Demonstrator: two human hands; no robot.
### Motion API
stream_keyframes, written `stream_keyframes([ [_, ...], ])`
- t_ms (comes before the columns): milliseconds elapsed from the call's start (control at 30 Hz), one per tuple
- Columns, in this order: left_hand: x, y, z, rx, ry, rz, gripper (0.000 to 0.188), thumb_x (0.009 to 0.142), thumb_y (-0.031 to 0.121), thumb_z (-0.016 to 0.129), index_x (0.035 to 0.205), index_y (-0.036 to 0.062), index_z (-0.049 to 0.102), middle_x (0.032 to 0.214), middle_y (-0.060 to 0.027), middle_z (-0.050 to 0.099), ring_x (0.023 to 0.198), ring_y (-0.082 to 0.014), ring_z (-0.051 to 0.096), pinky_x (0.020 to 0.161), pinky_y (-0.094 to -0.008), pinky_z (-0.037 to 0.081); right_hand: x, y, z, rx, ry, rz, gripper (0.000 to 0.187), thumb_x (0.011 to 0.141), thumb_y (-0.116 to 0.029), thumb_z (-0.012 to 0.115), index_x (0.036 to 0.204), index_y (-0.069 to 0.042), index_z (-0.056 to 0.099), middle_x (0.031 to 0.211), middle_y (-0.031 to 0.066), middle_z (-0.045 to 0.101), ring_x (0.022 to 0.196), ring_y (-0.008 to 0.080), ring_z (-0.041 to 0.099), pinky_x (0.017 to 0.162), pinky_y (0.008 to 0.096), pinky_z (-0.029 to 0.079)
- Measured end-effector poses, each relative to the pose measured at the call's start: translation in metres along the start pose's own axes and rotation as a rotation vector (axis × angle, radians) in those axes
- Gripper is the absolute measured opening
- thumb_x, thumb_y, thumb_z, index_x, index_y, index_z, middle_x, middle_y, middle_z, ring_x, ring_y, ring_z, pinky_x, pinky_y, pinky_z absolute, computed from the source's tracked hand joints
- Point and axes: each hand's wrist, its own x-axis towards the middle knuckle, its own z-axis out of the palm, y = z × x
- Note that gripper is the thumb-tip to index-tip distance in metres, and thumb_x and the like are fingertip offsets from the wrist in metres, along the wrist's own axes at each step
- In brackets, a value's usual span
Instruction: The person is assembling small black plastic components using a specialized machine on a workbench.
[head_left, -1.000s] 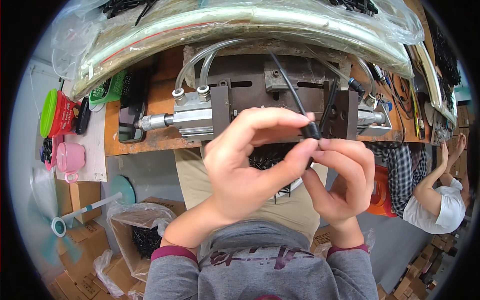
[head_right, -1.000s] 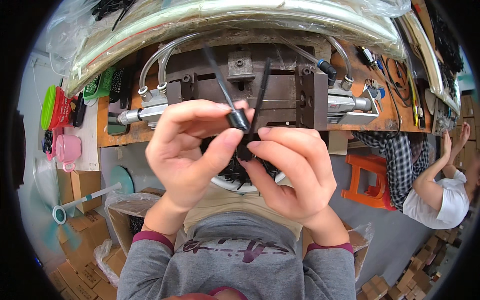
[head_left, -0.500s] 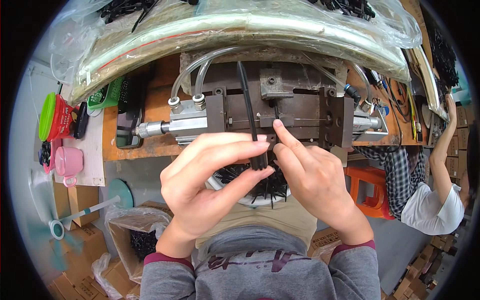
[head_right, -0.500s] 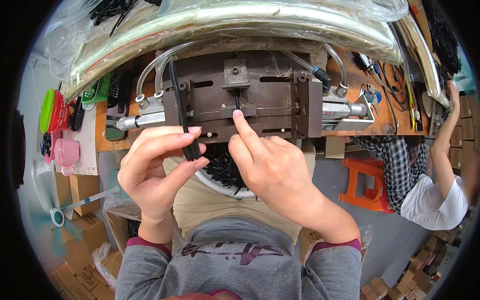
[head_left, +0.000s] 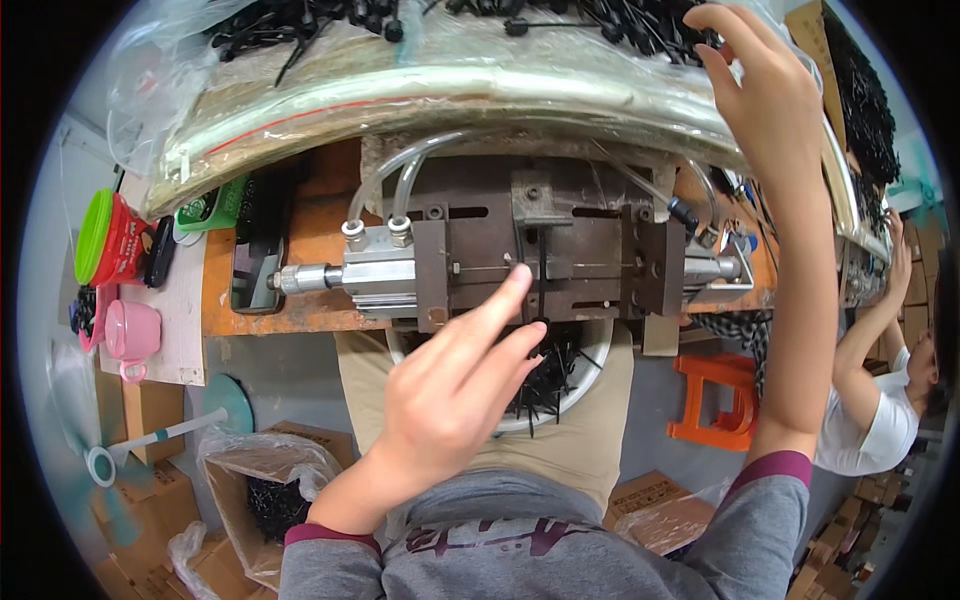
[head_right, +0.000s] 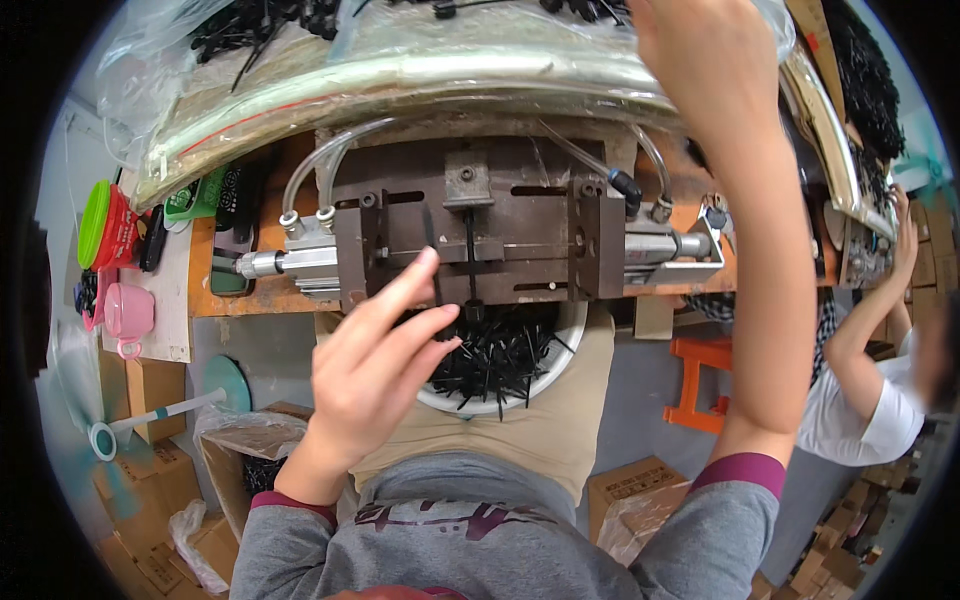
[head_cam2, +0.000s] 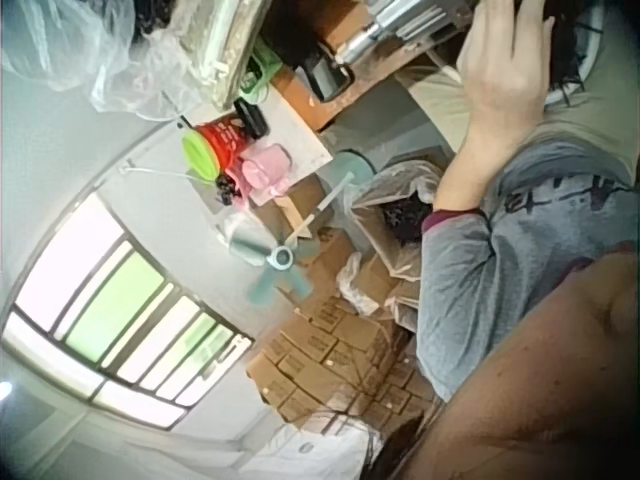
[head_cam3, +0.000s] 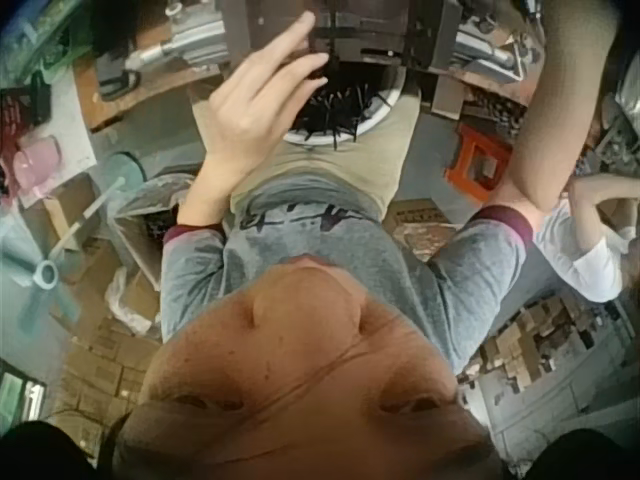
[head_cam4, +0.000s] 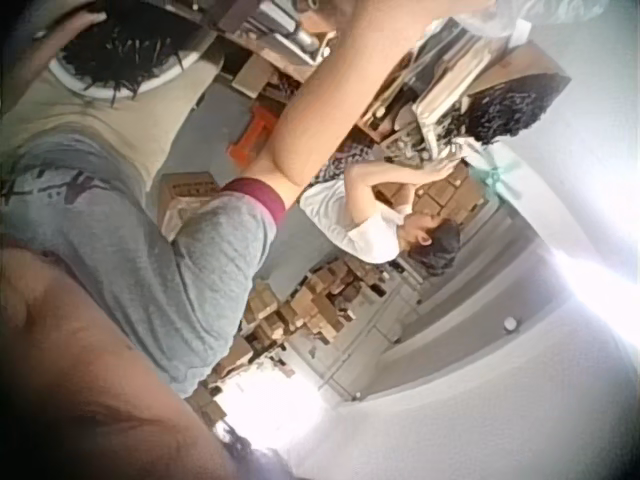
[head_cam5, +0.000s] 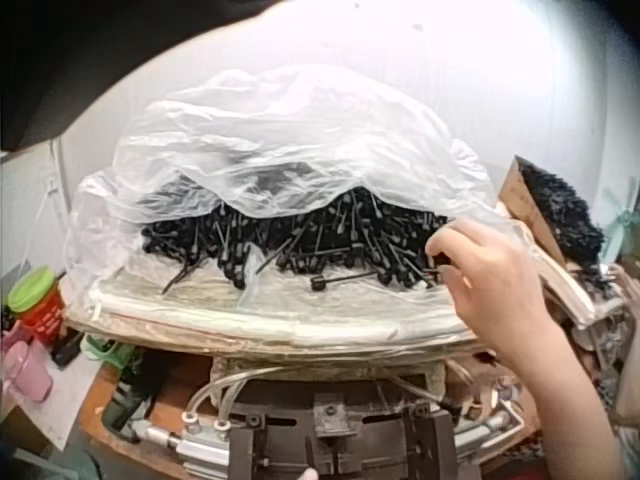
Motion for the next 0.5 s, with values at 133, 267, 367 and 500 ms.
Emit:
stream_keyframes([
  [133,-0.010,0.004,0.014,0.164,-0.011,0.011,0.025,0.078,0.012,0.075,0.100,0.0002,0.068,0.135,-0.0205,0.061,0.088,-0.0248,0.071,0.072,-0.0328,0.057,0.034,0.045,0.045,-0.152,-0.193,-0.265,0.057,0.079,0.009,0.055,0.132,-0.012,0.057,0.134,0.0056,0.060,0.108,0.0313,0.063,0.090,0.0415,0.052],
  [267,-0.017,0.000,0.048,0.259,0.152,0.004,0.019,0.075,0.013,0.067,0.089,-0.0003,0.067,0.122,-0.0223,0.067,0.065,-0.0198,0.063,0.063,-0.0306,0.054,0.034,0.053,0.078,-0.029,-0.357,-0.331,0.066,0.078,0.014,0.048,0.137,-0.012,0.057,0.138,0.0164,0.057,0.116,0.0377,0.061,0.094,0.0433,0.051],
  [367,-0.015,0.000,0.059,0.242,-0.005,0.065,0.019,0.078,0.018,0.059,0.075,-0.0009,0.060,0.124,-0.0339,0.062,0.062,-0.0200,0.065,0.057,-0.0330,0.047,0.028,0.077,0.077,0.049,-0.459,-0.239,0.071,0.071,0.018,0.056,0.137,-0.010,0.055,0.136,0.0200,0.058,0.122,0.0393,0.056,0.099,0.0446,0.047],
  [500,-0.008,-0.007,0.085,0.324,0.011,0.050,0.022,0.074,0.018,0.060,0.077,-0.0025,0.066,0.118,-0.0329,0.065,0.058,-0.0192,0.066,0.055,-0.0316,0.046,0.031,0.071,0.094,0.322,-0.444,-0.150,0.064,0.070,0.016,0.057,0.131,-0.002,0.057,0.124,0.0211,0.063,0.111,0.0409,0.060,0.096,0.0438,0.046],
])
